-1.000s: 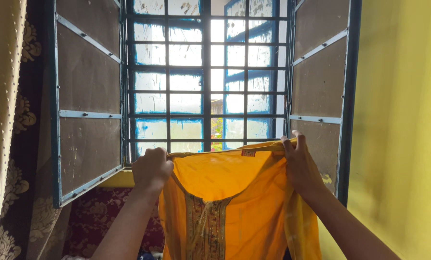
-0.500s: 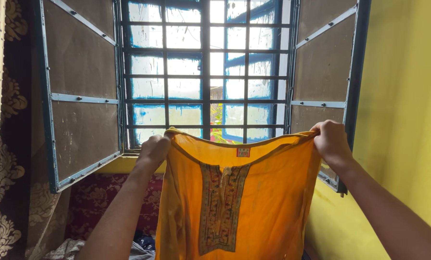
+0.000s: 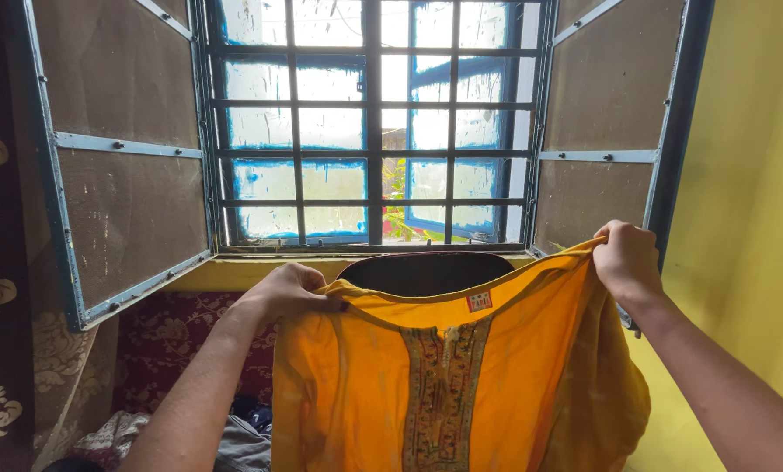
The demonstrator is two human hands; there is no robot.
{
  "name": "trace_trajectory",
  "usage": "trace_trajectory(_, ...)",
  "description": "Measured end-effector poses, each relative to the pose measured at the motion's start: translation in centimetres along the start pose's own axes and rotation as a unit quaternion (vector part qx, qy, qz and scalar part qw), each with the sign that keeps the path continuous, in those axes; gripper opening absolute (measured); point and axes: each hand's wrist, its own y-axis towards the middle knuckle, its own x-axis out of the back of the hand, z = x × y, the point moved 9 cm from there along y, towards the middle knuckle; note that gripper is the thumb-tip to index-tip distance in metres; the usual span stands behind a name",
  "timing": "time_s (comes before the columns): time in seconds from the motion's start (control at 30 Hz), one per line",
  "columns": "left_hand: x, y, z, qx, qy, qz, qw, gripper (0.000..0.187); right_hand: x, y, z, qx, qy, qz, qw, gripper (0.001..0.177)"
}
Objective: The person folds a pink and white patterned cloth and a yellow patterned dress before placing them into a black suitcase.
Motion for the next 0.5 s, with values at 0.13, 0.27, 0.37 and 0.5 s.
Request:
trace_trajectory(0.13, -1.1, -0.4, -0.4, 0.004, -0.028, 0.064, 0.998, 0.046, -0.9, 0.0, -1.6, -0.003, -0.011, 0.005, 1.0, 0.023)
trace_trajectory(0.27, -1.3, -0.3, 1.4, 0.022, 0.072, 0.102, 0.992, 0.05, -1.8, 0.4, -3.9, -0.023, 0.012, 0.025, 0.999, 0.027)
trace_trajectory(0.37, -0.2, 0.6, 2.3, 0.022, 0.108, 0.051, 0.993, 0.043, -3.4, 0.4, -4.4, -0.02, 0.024, 0.109, 0.994, 0.034)
trace_trajectory(0.5, 4.2, 1.9, 0.6, -0.003, 0.009, -0.071, 0.997, 0.033, -1.2, 1.8, -2.7, -0.037, 0.088, 0.153, 0.984, 0.036)
